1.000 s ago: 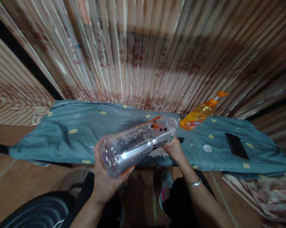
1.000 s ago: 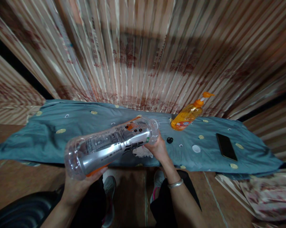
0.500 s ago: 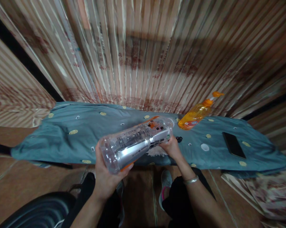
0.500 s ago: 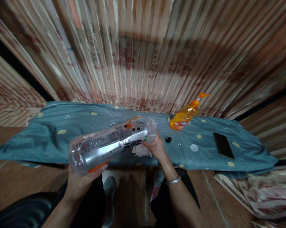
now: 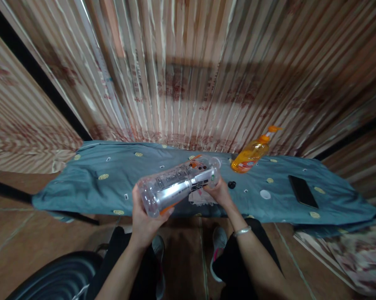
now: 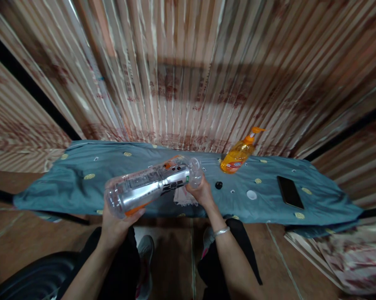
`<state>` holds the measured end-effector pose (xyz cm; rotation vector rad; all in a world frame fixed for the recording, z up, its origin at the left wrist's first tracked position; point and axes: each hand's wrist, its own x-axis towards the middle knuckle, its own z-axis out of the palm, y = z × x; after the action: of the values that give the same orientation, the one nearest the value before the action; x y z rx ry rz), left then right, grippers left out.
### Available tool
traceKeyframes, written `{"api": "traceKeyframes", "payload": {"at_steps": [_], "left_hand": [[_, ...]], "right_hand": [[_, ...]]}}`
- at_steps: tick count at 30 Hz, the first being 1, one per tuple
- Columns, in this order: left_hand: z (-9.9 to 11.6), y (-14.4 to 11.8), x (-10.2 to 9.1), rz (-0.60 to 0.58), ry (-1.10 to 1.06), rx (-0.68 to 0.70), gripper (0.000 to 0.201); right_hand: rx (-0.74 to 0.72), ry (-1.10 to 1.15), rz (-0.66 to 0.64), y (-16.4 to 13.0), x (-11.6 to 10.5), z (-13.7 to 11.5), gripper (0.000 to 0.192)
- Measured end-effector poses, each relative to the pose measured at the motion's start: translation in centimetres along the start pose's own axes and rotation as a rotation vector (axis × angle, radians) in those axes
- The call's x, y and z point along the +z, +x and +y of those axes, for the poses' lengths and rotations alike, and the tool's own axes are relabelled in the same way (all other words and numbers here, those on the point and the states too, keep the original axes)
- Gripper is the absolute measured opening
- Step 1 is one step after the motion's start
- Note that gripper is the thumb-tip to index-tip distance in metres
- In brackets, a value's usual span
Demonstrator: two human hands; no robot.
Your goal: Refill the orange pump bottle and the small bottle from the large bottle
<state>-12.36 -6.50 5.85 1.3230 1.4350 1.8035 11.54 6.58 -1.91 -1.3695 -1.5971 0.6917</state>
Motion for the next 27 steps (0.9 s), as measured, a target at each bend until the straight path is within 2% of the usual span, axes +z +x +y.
{"api": "traceKeyframes", "payload": {"at_steps": [4, 14, 21, 27], "left_hand": [[-0.4, 0.1, 0.2, 0.043, -0.058, -0.019, 0.091], [0.5, 0.5, 0.9, -0.021, -0.189, -0.009, 0.088], [-1.6, -0.8, 1.0, 0.057, -0.376, -0.207, 0.093], [-1.6, -1.4, 1.8, 0.042, -0.599, -0.401, 0.074]], "right_hand": [[-0.029, -0.004, 0.014, 0.2, 0.4, 0.3, 0.069], [-0.035, 0.024, 0.004, 0.6, 0.5, 0.0, 0.062], [-0.026, 0.029, 0.015, 0.4, 0.4, 0.5, 0.060], [-0.024, 0.045, 0.041, 0.3, 0.2, 0.1, 0.058]]}}
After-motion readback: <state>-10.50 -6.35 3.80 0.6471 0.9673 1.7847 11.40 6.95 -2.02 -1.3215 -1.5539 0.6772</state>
